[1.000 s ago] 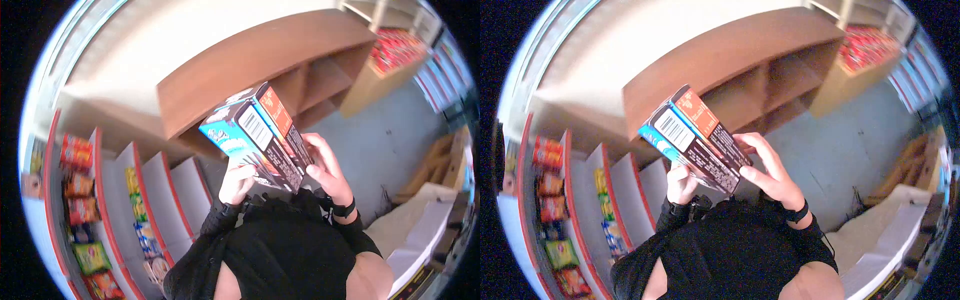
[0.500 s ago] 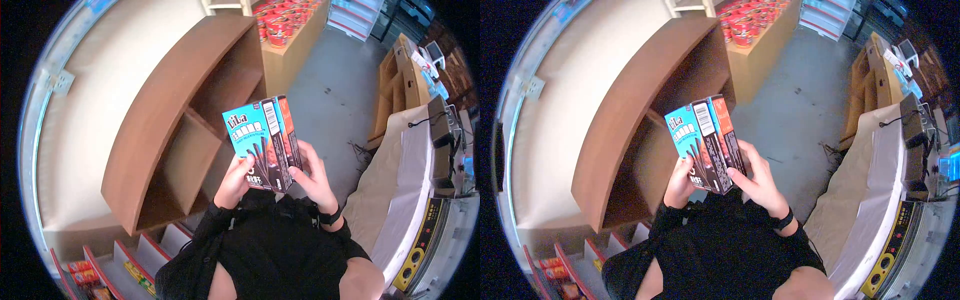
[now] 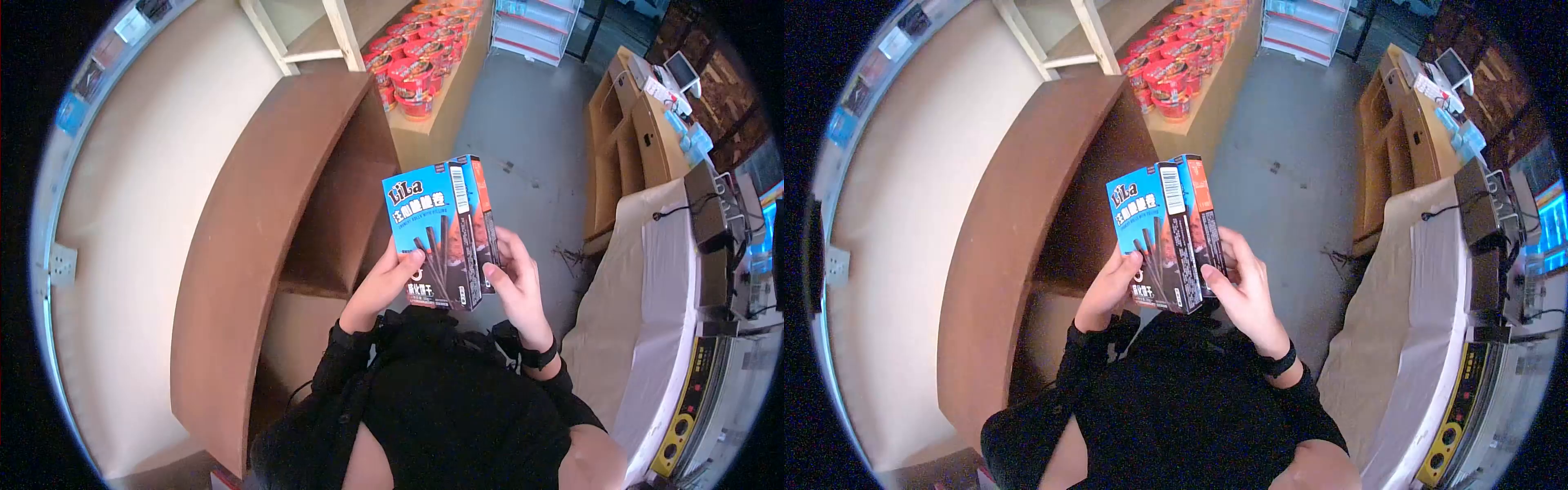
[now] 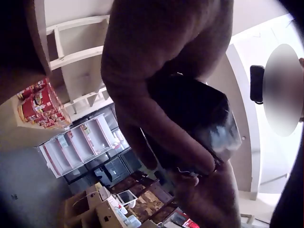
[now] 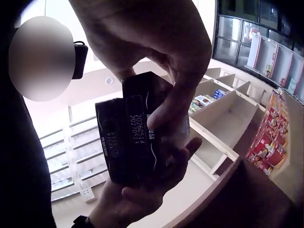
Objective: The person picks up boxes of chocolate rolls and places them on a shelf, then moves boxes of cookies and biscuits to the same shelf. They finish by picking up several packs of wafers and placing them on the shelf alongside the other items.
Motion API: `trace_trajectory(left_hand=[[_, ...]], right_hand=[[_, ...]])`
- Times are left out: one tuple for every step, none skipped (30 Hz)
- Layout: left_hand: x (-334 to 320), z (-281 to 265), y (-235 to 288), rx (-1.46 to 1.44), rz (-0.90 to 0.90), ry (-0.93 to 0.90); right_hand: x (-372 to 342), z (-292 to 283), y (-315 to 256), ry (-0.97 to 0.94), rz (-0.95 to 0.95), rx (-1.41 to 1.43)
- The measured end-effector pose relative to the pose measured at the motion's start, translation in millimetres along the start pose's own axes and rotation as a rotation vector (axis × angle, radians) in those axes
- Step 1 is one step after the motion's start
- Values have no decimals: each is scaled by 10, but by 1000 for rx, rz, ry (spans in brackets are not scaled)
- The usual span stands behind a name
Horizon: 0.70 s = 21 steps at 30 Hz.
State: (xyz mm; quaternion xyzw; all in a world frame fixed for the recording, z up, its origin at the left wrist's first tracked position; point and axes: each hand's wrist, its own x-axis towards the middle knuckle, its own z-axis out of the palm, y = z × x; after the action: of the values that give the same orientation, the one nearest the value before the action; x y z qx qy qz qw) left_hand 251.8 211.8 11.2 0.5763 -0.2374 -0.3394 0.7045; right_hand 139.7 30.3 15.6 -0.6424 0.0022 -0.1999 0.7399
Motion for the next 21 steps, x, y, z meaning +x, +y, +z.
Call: trace_trajectory(left_hand=[[76,-41,33,2,-19,13],[158,-83,60,9,-17,8],[253,-124,87,27,21,-3],[360,-154,124,46,62,-13],[480,-173,154,49,64,-29],[604,-203,172,6,58,-44],[698,-204,178,-37,44,-55],[811,-235,178,-58,12,-37],[917,-282,130,-64,-14,-46],[635,74,15,-47,7,-67],[786,95,24,-57,0,-112],[970,133,57,-60,-6,-123],[1111,201,77,-58,-6,-107],[1223,274,74,-51,-5,-87],[1374,299,54,-53,-13,-89],[1555,311,38,-32,4,-103],[1725,330,18,-9,21,-116],[1906,347,25,40,6,-144],[2097,410,32,39,-2,-149],[2298,501,57,0,-10,-173],[2518,582,58,-39,-13,-198]], right_hand=[[71,-13,36,7,-7,26],[137,-29,87,11,-14,28],[204,-47,143,32,-24,52],[282,-68,182,51,-38,77],[354,-94,202,64,-47,73],[418,-111,224,106,-30,94],[454,-144,247,147,-6,120],[524,-181,297,166,1,166],[573,-238,355,187,19,167],[162,-455,273,168,-14,191],[244,-568,279,182,-23,192],[337,-678,305,216,-8,190],[403,-810,350,223,-6,187],[440,-949,402,265,13,208],[509,-1070,446,311,36,228],[610,-1189,477,327,48,228],[700,-1306,502,333,52,232],[795,-1437,499,349,94,212],[899,-1571,512,364,140,190],[1029,-1706,553,364,105,178],[1157,-1847,592,371,104,173]])
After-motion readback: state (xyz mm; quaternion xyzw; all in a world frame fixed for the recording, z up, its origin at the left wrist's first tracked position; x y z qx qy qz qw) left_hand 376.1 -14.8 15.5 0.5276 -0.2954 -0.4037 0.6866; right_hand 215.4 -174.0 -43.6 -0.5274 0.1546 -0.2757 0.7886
